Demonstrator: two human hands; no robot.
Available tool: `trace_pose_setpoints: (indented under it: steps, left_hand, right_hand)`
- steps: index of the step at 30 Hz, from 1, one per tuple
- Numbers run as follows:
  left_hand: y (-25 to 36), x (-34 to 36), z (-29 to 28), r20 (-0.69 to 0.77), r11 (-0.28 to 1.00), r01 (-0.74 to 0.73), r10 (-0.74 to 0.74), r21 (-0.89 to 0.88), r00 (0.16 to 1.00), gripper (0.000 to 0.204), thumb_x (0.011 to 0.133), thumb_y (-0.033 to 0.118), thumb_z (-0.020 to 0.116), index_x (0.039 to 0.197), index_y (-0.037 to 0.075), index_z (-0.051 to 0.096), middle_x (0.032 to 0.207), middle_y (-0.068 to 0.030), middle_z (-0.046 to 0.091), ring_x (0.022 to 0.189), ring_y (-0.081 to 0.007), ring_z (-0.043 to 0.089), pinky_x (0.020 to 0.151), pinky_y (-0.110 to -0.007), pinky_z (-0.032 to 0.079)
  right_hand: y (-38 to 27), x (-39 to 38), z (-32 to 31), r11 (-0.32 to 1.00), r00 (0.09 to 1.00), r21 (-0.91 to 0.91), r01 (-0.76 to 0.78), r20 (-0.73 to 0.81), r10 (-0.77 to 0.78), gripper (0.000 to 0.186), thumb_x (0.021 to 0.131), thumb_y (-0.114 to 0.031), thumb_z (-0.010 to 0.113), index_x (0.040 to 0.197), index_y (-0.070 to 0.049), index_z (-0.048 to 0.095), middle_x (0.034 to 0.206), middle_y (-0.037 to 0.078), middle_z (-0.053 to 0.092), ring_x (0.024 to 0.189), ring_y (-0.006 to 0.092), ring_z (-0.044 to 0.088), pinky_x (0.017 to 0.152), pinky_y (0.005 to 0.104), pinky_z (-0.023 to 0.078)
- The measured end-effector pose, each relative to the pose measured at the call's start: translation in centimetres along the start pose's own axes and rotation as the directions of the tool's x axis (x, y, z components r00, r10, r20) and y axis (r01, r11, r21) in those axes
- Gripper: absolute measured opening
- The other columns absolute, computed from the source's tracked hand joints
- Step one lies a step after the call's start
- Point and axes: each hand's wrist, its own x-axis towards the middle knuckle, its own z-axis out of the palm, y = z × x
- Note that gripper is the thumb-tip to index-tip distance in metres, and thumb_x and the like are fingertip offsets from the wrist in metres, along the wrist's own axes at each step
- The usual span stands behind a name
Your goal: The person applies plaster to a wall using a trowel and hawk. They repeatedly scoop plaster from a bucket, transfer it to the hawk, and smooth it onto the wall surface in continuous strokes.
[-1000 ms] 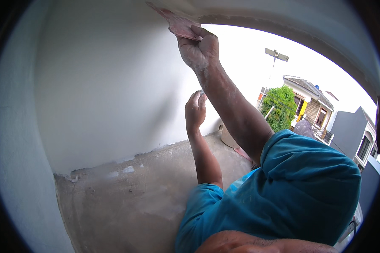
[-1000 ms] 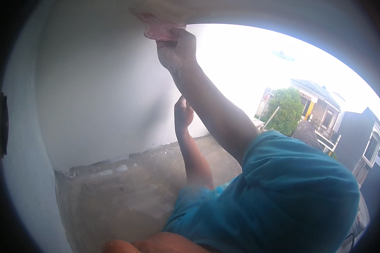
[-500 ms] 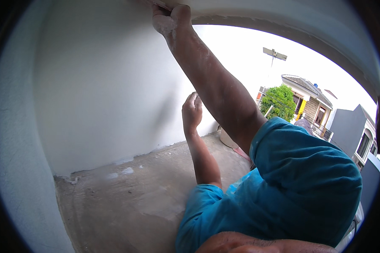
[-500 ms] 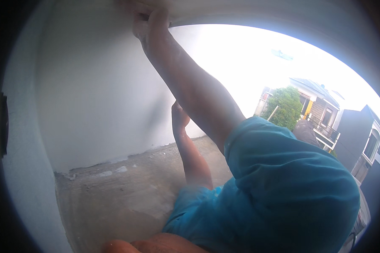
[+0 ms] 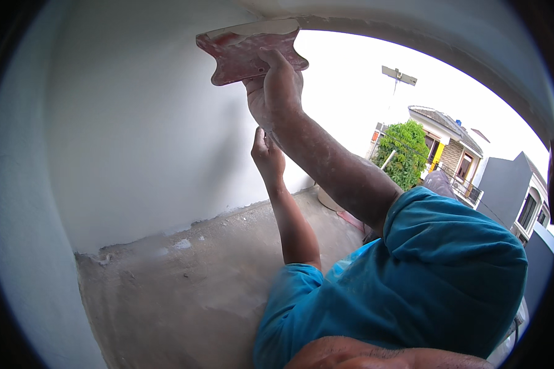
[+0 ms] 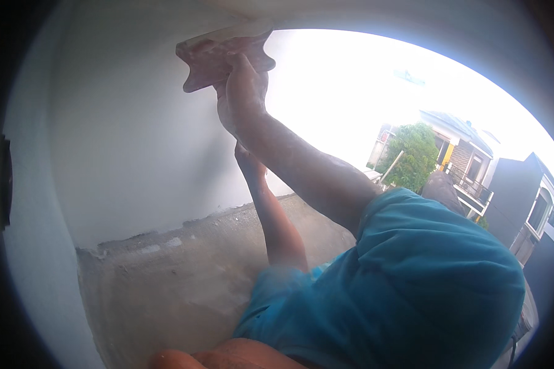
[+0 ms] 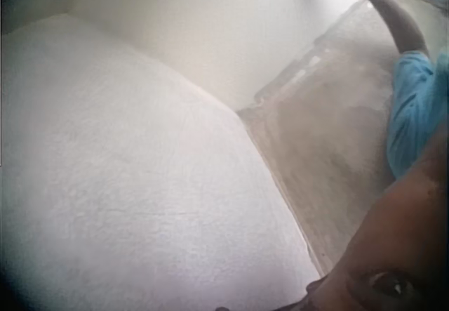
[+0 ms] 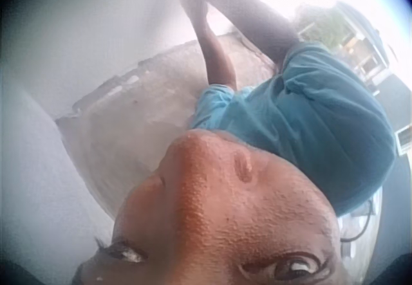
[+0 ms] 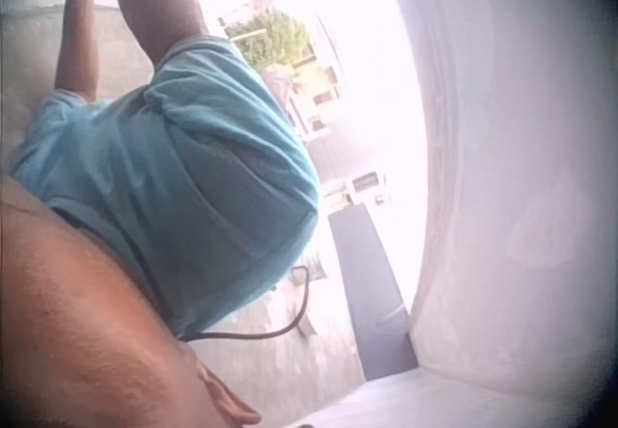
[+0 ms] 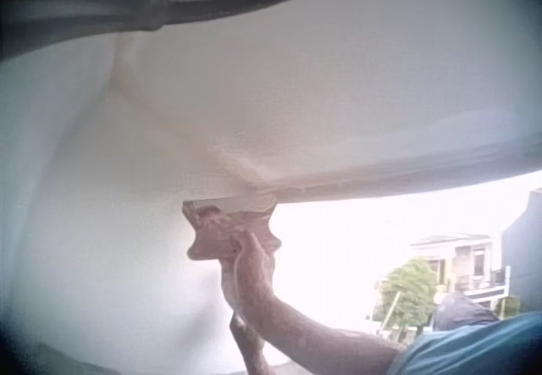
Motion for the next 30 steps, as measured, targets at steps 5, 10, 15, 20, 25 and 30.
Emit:
trace_pose_setpoints:
  steps: [5,10,15,20,25,30]
  left_hand:
    - [3.2,-0.5,-0.3,0.058,1.0,0.028,-0.028,0.0,0.998,0.041,0.102,0.031,0.055,0.127,-0.001,0.06,0.107,-0.0161,0.072,0.099,-0.0238,0.068,0.085,-0.034,0.051]
    - [0.6,0.1,0.3,0.0,0.999,0.021,-0.021,-0.041,1.0,0.034,0.102,0.028,0.051,0.116,-0.002,0.063,0.091,-0.0141,0.071,0.082,-0.0214,0.067,0.075,-0.034,0.051]
    - [0.0,0.5,0.2,0.018,0.994,0.086,-0.085,-0.072,0.996,0.027,0.102,0.021,0.05,0.109,-0.001,0.063,0.072,-0.0072,0.06,0.061,-0.0149,0.056,0.059,-0.032,0.046]
    - [0.2,0.4,0.3,0.019,0.985,0.099,-0.097,-0.144,0.995,0.024,0.101,0.02,0.05,0.107,0.0,0.062,0.069,-0.0056,0.058,0.058,-0.014,0.052,0.055,-0.031,0.044]
    - [0.0,0.4,0.1,0.028,0.99,0.106,-0.104,-0.095,0.994,0.024,0.101,0.02,0.049,0.105,-0.001,0.061,0.068,-0.0048,0.056,0.057,-0.0131,0.052,0.054,-0.03,0.043]
    - [0.0,0.3,0.3,0.023,0.984,0.122,-0.12,-0.129,0.993,0.024,0.101,0.021,0.049,0.103,0.0,0.062,0.068,-0.0043,0.055,0.057,-0.0132,0.051,0.055,-0.03,0.043]
  right_hand:
    - [3.7,3.7,-2.0,0.684,0.831,-0.497,0.534,0.159,-0.533,0.019,0.099,-0.023,0.043,0.104,-0.005,0.049,0.107,0.008,0.052,0.097,0.0175,0.051,0.09,0.0334,0.043]
    - [2.9,5.9,0.0,0.655,0.765,-0.45,0.606,0.107,-0.634,0.061,0.102,-0.061,0.025,0.091,-0.005,0.045,0.081,0.003,0.046,0.07,0.0141,0.046,0.06,0.0268,0.043]
    - [3.0,7.1,-0.3,0.746,0.816,-0.406,0.528,-0.001,-0.578,0.04,0.102,-0.043,0.039,0.121,-0.007,0.039,0.103,0.005,0.051,0.091,0.0143,0.051,0.082,0.0314,0.044]
    - [3.8,8.1,-0.1,0.763,0.852,-0.455,0.46,-0.015,-0.523,0.038,0.102,-0.032,0.044,0.131,-0.009,0.034,0.109,0.005,0.049,0.103,0.0172,0.049,0.09,0.0335,0.046]
    - [4.5,8.8,-1.4,0.718,0.89,-0.566,0.405,0.064,-0.451,0.05,0.104,-0.043,0.033,0.141,-0.01,0.029,0.125,0.008,0.041,0.119,0.0251,0.042,0.093,0.0366,0.047]
    - [4.8,9.8,-1.2,0.807,0.859,-0.42,0.414,-0.112,-0.499,0.027,0.093,-0.006,0.038,0.12,-0.01,0.038,0.097,0.001,0.048,0.091,0.0115,0.049,0.086,0.0255,0.042]
